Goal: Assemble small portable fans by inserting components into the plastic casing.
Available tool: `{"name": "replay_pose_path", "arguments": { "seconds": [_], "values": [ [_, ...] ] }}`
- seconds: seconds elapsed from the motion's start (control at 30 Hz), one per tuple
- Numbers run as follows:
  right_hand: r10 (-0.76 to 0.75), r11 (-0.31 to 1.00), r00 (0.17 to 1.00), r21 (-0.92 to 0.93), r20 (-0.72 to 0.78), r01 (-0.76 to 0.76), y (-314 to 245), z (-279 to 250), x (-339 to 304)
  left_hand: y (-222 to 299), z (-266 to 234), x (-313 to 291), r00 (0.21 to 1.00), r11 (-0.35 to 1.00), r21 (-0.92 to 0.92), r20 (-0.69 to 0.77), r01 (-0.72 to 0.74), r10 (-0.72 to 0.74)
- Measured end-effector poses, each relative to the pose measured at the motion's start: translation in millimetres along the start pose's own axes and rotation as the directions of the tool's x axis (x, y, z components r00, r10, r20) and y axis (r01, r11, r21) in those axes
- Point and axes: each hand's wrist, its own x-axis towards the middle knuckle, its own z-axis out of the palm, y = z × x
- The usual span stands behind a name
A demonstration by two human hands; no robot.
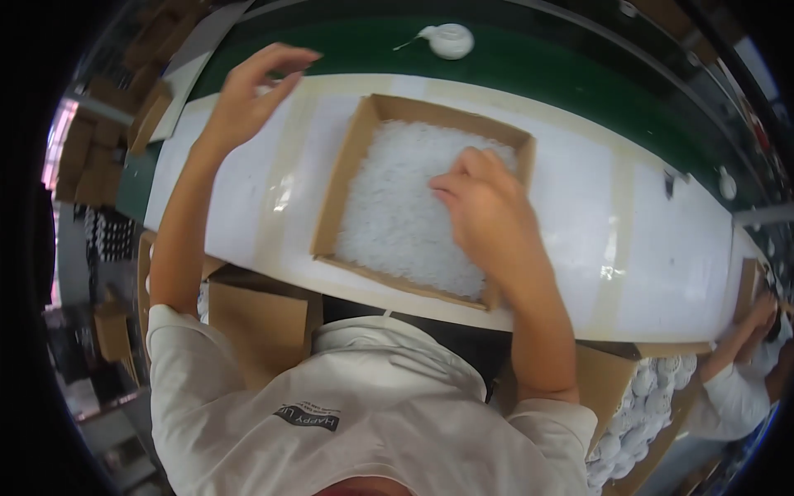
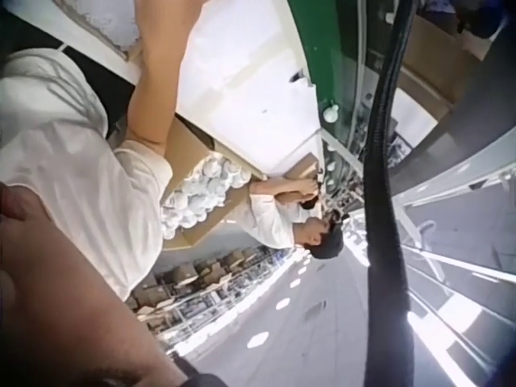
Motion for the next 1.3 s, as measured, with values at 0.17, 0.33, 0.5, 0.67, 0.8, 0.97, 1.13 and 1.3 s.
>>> {"name": "replay_pose_path", "arguments": {
  "seconds": [0.17,0.33,0.5,0.67,0.8,0.97,1.13,1.3],
  "values": [
    [-0.030,1.000,0.999,0.004,-0.024,0.030,7.0,4.3,-2.6,13.5,106.5,126.4,0.925,0.914,0.261,0.140,0.310,-0.354],
    [-0.061,0.996,0.998,0.060,-0.004,0.061,10.1,2.6,-2.6,-4.0,166.1,171.7,0.778,0.806,0.237,0.219,0.543,-0.589],
    [-0.083,0.989,0.988,0.112,-0.131,0.098,5.5,0.0,1.2,5.5,157.2,157.6,0.964,0.868,-0.421,0.135,0.265,-0.228],
    [0.136,0.950,0.930,0.310,-0.341,-0.026,-1.3,-14.0,6.7,95.7,86.8,82.1,0.989,0.888,-0.459,0.117,-0.026,0.089],
    [0.550,0.399,0.824,0.910,-0.138,-0.114,-13.9,-14.9,9.1,111.2,84.8,19.0,0.996,0.834,-0.552,0.070,-0.009,0.057],
    [0.452,0.387,0.891,0.909,-0.039,-0.157,-11.3,-14.0,3.3,108.4,94.8,-3.6,0.983,0.858,-0.480,-0.111,-0.183,0.148],
    [0.422,0.419,0.906,0.893,-0.028,-0.167,-12.6,-8.9,3.2,110.6,94.3,-6.5,0.978,0.851,-0.482,-0.092,-0.209,0.189],
    [0.469,0.318,0.883,0.931,0.012,-0.182,-9.3,-6.7,2.0,110.5,93.8,-12.5,0.986,0.835,-0.524,-0.097,-0.167,0.137]
  ]
}}
